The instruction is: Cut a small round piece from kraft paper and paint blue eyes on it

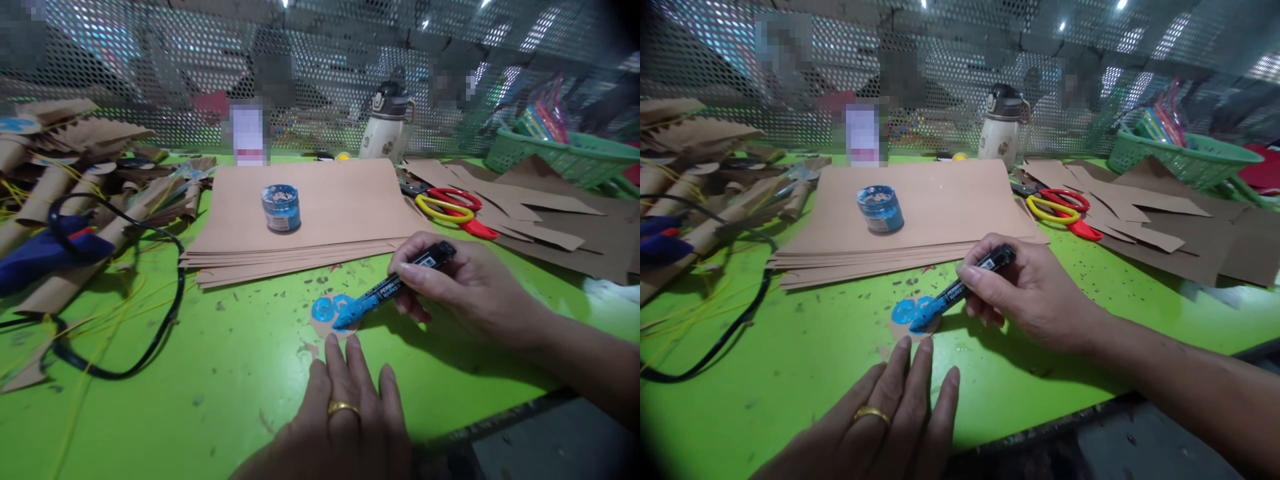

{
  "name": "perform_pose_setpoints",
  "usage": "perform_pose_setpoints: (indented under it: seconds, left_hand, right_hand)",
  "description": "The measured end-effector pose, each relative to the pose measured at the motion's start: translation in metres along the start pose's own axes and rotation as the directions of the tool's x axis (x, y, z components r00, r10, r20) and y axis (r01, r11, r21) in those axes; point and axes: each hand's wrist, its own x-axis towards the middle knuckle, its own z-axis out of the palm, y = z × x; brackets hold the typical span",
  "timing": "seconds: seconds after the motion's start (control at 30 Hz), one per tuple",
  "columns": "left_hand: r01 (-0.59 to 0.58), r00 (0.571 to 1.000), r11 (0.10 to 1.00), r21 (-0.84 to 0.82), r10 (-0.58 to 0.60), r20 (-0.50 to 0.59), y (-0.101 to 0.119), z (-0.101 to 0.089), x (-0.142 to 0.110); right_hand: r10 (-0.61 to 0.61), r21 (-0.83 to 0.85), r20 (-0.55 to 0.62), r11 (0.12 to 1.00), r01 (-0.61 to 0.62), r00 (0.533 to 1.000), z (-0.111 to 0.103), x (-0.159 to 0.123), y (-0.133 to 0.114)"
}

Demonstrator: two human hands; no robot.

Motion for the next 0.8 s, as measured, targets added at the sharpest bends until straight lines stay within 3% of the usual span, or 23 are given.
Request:
perform_pose_setpoints:
  seconds: [0.17,0.57,0.8]
  left_hand:
    - [0.028,0.998,0.999,-0.040,-0.026,0.053,-0.0014,-0.0057,0.0009]
    - [0.027,0.998,0.999,-0.031,-0.025,0.053,-0.0026,-0.0074,0.0006]
    - [0.028,0.998,0.999,-0.046,-0.025,0.061,0.0006,-0.0062,-0.0014]
  right_hand:
    - [0.014,0.003,0.024,1.000,-0.014,1.000,0.0001,0.0004,-0.0008]
    - [0.029,0.044,-0.028,0.999,-0.028,0.999,-0.0007,0.0003,0.0008]
    - [0.049,0.023,0.016,0.998,-0.050,0.999,0.0003,0.0007,0.0000]
